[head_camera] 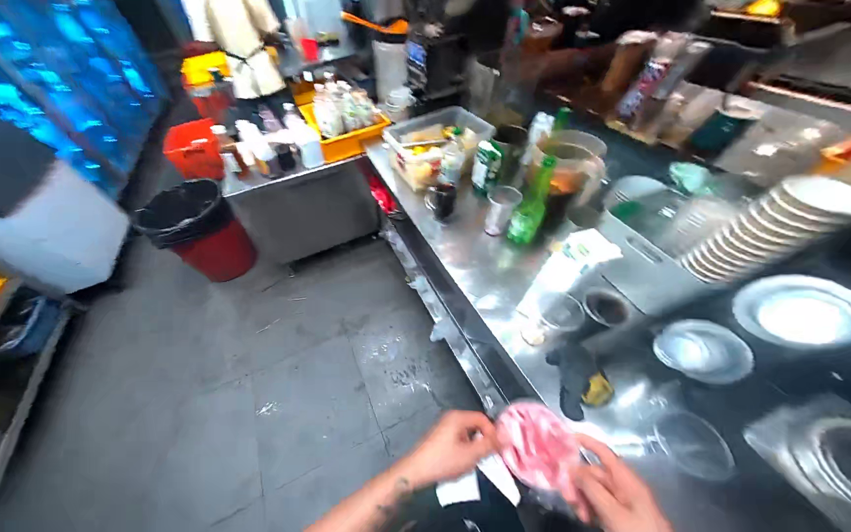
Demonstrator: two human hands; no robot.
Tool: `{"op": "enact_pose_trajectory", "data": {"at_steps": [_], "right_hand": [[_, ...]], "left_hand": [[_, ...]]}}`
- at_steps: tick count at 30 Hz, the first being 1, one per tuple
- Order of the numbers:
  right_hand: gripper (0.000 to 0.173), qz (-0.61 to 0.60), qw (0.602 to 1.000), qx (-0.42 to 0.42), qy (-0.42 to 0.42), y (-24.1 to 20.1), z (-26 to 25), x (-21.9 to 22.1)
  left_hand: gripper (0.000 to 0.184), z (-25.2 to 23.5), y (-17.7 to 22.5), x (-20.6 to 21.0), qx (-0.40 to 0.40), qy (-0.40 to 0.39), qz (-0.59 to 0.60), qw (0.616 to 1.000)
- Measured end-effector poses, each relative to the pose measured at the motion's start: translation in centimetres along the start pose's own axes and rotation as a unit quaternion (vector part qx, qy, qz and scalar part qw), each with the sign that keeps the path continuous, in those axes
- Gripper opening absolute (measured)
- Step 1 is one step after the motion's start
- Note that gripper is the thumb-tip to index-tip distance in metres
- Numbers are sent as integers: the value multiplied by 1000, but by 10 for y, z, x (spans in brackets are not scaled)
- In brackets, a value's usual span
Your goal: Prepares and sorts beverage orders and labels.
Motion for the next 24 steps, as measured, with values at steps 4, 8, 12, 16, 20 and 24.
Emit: {"op": "enact_pose_trajectory", "data": {"at_steps": [4,8,12,16,20,24], "right_hand": [[48,-18,1000,-4,-14,-32,-83,53],[47,-29,999,-13,-41,-65,-169,89],[48,-29,998,-9,-50,-89,-263,107],[52,16,999,-11,-31,-106,-352,113],[52,61,998,8,-3,-120,-434,104],[47,77,996,31,19,-112,-500,94]], "left_hand": [[25,-18,-9,-87,-6,52,-11,999],[24,-56,-16,-166,-16,86,-36,996],[23,-119,-29,-239,-29,93,-59,994],[23,-189,-49,-295,-51,88,-58,993],[23,-271,-62,-340,-71,50,-72,994],[26,-341,-89,-366,-80,14,-76,994]]}}
Point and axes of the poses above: each hand's wrist, its own z-axis away from the middle knuckle, its own x-axis out of the palm, y = z × x, the point moved 3 cm from there along -z, towards the middle knuckle
